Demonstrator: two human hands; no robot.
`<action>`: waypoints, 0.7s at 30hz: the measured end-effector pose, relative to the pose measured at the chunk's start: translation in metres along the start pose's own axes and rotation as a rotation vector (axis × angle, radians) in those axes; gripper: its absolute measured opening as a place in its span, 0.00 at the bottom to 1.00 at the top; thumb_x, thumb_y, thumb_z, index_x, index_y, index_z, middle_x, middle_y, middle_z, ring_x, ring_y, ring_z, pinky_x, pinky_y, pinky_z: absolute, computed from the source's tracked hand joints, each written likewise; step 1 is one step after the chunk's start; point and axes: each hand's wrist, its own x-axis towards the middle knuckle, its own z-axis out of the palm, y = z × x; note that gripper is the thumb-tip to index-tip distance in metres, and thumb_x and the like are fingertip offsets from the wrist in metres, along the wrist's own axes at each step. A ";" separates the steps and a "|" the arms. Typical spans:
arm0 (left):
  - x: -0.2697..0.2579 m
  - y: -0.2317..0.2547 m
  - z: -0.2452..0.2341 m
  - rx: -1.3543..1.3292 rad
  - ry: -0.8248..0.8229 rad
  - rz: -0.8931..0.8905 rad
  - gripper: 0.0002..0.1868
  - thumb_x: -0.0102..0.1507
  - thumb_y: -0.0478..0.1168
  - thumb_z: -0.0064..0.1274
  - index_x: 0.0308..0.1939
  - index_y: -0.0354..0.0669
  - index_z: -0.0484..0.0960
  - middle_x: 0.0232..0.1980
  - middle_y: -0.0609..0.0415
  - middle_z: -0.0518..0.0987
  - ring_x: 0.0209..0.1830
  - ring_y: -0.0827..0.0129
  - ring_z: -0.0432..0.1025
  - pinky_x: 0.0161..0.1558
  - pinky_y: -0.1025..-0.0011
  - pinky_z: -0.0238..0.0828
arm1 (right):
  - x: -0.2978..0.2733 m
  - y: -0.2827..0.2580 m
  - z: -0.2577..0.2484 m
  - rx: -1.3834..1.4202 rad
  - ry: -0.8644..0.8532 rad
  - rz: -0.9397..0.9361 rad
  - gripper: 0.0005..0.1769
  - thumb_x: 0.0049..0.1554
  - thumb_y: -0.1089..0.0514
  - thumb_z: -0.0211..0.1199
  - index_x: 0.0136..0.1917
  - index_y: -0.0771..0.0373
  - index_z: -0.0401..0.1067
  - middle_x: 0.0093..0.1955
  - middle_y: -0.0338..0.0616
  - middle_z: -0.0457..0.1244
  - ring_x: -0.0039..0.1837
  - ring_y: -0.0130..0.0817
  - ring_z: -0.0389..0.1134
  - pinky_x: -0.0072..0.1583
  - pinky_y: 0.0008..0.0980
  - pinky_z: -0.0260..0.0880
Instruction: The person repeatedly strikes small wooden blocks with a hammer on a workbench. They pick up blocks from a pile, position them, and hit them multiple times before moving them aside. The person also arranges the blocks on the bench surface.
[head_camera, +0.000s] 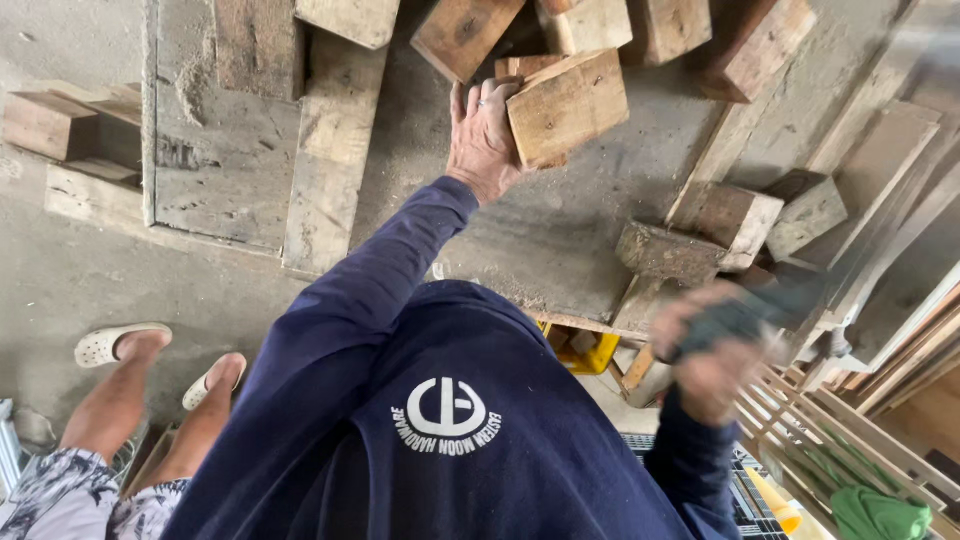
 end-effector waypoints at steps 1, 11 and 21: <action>0.002 0.000 0.002 0.020 0.003 -0.012 0.48 0.52 0.57 0.72 0.66 0.40 0.63 0.65 0.47 0.70 0.67 0.51 0.65 0.76 0.38 0.38 | 0.013 -0.019 -0.007 0.103 -0.052 -0.109 0.34 0.57 0.31 0.59 0.62 0.58 0.72 0.51 0.51 0.69 0.39 0.38 0.76 0.40 0.38 0.77; -0.004 -0.002 -0.001 -0.030 -0.019 0.080 0.54 0.53 0.63 0.73 0.67 0.35 0.61 0.67 0.44 0.67 0.68 0.49 0.62 0.74 0.34 0.33 | -0.016 0.093 0.025 -0.558 0.201 0.727 0.18 0.63 0.44 0.57 0.50 0.61 0.68 0.31 0.34 0.60 0.30 0.22 0.60 0.32 0.26 0.63; 0.000 0.007 0.012 0.065 -0.064 -0.042 0.61 0.43 0.55 0.78 0.70 0.39 0.58 0.67 0.46 0.67 0.72 0.49 0.61 0.76 0.37 0.32 | -0.031 0.142 0.013 -0.289 0.356 0.703 0.25 0.61 0.39 0.60 0.50 0.65 0.69 0.30 0.36 0.59 0.28 0.23 0.58 0.30 0.26 0.59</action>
